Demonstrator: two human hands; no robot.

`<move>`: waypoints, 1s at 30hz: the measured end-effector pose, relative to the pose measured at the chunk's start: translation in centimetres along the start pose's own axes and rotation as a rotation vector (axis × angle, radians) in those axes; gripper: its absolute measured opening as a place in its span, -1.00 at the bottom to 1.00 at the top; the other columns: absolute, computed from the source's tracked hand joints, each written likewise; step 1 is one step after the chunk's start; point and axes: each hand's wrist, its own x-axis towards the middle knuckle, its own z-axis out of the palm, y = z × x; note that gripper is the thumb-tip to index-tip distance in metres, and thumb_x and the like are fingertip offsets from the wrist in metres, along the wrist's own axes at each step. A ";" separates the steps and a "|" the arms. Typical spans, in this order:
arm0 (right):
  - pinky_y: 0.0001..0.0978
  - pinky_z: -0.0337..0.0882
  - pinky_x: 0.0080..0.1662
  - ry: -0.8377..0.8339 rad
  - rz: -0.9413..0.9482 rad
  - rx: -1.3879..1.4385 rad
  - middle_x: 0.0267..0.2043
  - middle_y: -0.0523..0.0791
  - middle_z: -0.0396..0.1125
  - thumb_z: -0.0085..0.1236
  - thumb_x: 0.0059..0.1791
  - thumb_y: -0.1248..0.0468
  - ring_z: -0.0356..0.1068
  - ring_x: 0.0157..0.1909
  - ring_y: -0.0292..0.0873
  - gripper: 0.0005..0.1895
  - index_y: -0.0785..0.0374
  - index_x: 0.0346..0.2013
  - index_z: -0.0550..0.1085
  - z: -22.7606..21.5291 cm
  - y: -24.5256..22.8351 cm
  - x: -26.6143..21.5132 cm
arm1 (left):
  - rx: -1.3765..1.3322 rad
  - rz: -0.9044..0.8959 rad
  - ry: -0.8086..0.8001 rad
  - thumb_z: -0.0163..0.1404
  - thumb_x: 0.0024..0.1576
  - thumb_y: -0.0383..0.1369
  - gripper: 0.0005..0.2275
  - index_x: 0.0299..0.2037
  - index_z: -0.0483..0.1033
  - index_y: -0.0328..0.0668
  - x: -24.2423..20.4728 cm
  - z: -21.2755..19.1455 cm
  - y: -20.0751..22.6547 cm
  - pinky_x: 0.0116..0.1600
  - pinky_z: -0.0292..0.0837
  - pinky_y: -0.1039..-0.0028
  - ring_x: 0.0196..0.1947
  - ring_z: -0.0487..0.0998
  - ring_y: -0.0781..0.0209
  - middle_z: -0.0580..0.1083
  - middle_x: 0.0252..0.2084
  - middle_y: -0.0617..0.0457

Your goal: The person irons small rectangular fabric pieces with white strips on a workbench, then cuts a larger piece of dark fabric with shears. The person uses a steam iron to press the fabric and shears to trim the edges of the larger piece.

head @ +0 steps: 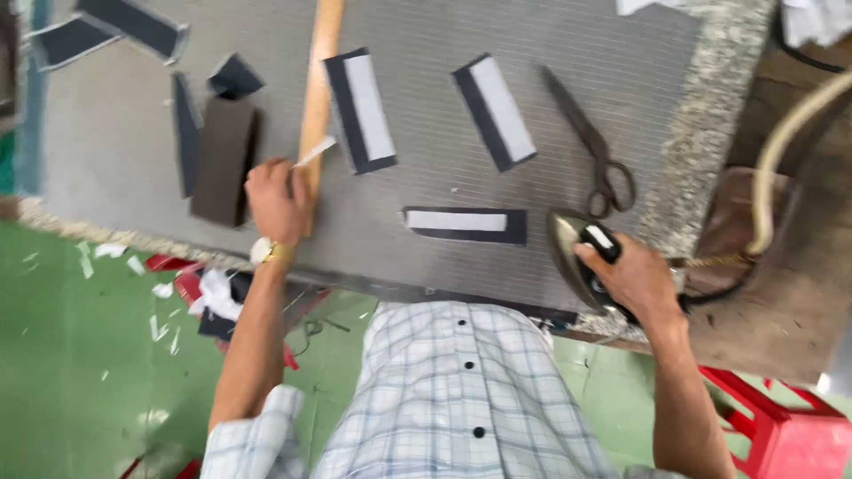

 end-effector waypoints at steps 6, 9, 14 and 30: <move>0.06 0.41 -0.16 -0.094 -0.142 0.041 -0.47 0.13 0.44 0.09 -0.04 -0.27 0.52 -0.27 0.24 -0.43 0.22 -0.34 0.49 -1.6 -0.5 -1.4 | -0.655 -0.351 -0.281 0.01 0.36 -0.43 -0.89 0.02 0.48 -0.26 0.1 -5.3 9.0 -0.19 0.51 0.19 -0.23 0.64 -0.14 0.59 -0.18 -0.21; -0.05 0.40 -0.22 -0.125 -0.133 0.110 -0.54 0.06 0.39 0.09 -0.02 -0.28 0.49 -0.37 0.15 -0.41 0.23 -0.40 0.45 -2.2 -0.4 -1.9 | -0.725 -0.391 -0.383 0.04 0.35 -0.40 -0.94 -0.09 0.47 -0.20 -0.6 -5.4 11.9 -0.26 0.50 0.37 -0.31 0.65 0.10 0.61 -0.26 -0.06; -0.02 0.41 -0.21 -0.133 -0.076 0.113 -0.46 0.12 0.43 0.13 -0.09 -0.33 0.52 -0.27 0.19 -0.37 0.23 -0.38 0.47 -2.4 2.6 -0.8 | -0.861 -0.467 -0.476 -0.02 0.37 -0.41 -0.88 -0.06 0.39 -0.34 -1.3 -6.9 13.9 -0.18 0.52 0.25 -0.32 0.63 0.01 0.56 -0.30 -0.17; -0.12 0.51 -0.34 0.229 -0.119 0.122 -0.61 0.04 0.42 0.15 -0.01 -0.34 0.50 -0.56 0.06 -0.38 0.19 -0.40 0.51 -11.9 2.6 20.4 | -1.198 -0.347 -0.635 0.18 0.13 -0.49 -0.91 -0.19 0.66 -0.15 -1.5 -5.3 27.1 -0.09 0.52 0.49 -0.26 0.54 0.42 0.62 -0.29 0.08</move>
